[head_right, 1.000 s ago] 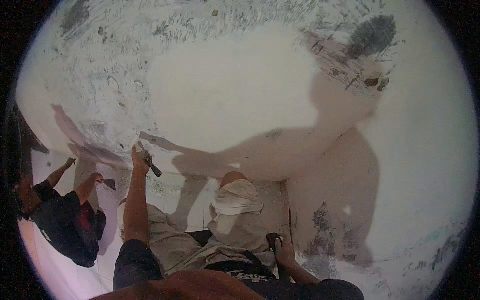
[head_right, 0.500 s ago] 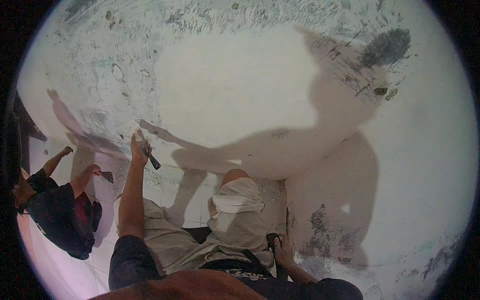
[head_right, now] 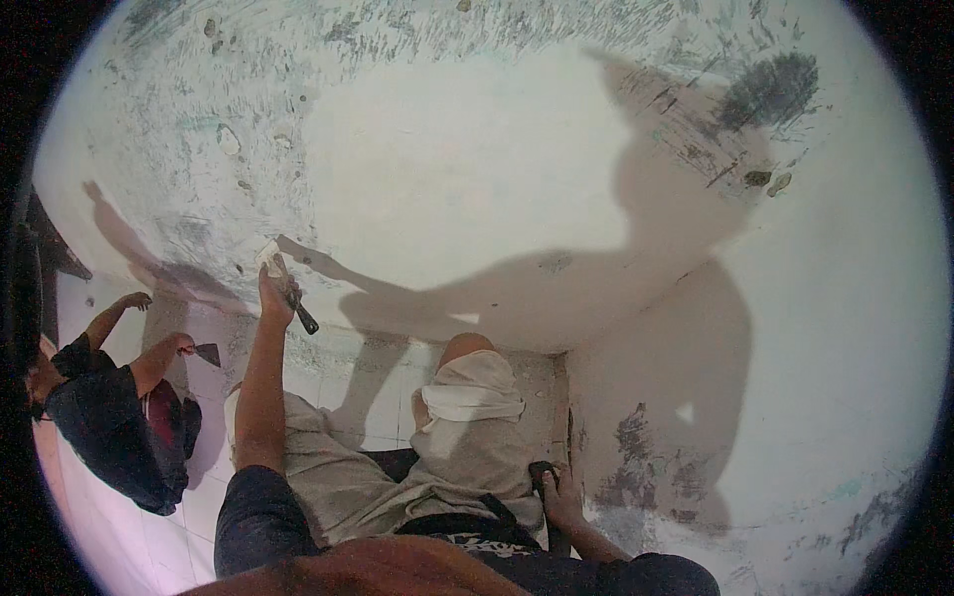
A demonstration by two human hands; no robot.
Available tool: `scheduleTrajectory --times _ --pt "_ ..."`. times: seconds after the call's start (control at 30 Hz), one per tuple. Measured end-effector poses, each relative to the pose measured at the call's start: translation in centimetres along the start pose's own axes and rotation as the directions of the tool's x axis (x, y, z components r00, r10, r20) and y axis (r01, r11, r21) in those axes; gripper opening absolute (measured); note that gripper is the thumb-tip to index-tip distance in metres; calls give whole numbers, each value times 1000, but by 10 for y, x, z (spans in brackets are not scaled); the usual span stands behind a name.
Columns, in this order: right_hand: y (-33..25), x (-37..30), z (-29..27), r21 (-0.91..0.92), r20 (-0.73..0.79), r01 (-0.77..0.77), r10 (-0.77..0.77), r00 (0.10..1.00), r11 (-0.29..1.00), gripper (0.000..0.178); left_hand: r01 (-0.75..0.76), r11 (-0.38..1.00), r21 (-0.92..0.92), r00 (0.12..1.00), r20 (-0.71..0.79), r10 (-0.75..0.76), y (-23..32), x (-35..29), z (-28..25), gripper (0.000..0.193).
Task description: Scraping old paint or plaster from a wall using a putty knife.
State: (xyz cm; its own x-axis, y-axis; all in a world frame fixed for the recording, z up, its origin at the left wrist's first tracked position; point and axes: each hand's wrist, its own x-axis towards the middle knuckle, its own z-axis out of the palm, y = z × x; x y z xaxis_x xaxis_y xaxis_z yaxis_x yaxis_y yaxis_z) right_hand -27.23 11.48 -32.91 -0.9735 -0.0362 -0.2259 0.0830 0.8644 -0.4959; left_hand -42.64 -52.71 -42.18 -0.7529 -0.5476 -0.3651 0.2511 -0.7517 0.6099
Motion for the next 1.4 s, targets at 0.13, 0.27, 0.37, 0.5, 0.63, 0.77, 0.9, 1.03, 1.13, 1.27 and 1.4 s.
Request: scheduleTrajectory --times 0.13,0.27,0.37,0.5,0.63,0.77,0.9,1.03,1.13,1.27,1.4 --pt "0 0 -1 14 9 -28 28 1000 999 34 12 1000 -3 1000 14 -11 -1 0 -1 46" --pt "7 3 0 4 52 -29 29 998 1000 34 -17 1000 23 1000 2 17 -3 -1 2 46" --pt "29 6 11 22 40 -38 37 998 999 34 -7 1000 17 999 38 7 0 2 -1 46" --pt "-1 2 -1 5 91 -101 101 991 995 34 2 1000 15 1000 10 -2 2 -3 3 46" --pt "-3 3 -3 -3 98 -73 73 993 997 36 -3 1000 6 1000 -26 3 6 -9 8 47" --pt "-5 2 -6 -36 94 -70 73 993 997 36 -25 1000 -1 1000 1 25 7 -12 12 49" --pt "-15 -3 -7 -48 43 -79 81 996 996 35 -5 1000 -4 999 -49 5 9 -15 14 50" --pt "30 7 9 -14 42 1 -1 999 1000 34 3 1000 -9 998 -68 -3 8 -15 14 50" --pt "29 9 11 16 38 43 -44 998 999 33 -16 1000 0 996 -90 16 8 -18 16 50" --pt "31 11 13 -79 18 41 -40 999 996 33 -23 1000 -18 999 -27 23 12 -10 12 49" --pt "21 10 11 34 81 -46 43 996 998 33 -4 999 -36 999 -46 2 15 -8 12 48"
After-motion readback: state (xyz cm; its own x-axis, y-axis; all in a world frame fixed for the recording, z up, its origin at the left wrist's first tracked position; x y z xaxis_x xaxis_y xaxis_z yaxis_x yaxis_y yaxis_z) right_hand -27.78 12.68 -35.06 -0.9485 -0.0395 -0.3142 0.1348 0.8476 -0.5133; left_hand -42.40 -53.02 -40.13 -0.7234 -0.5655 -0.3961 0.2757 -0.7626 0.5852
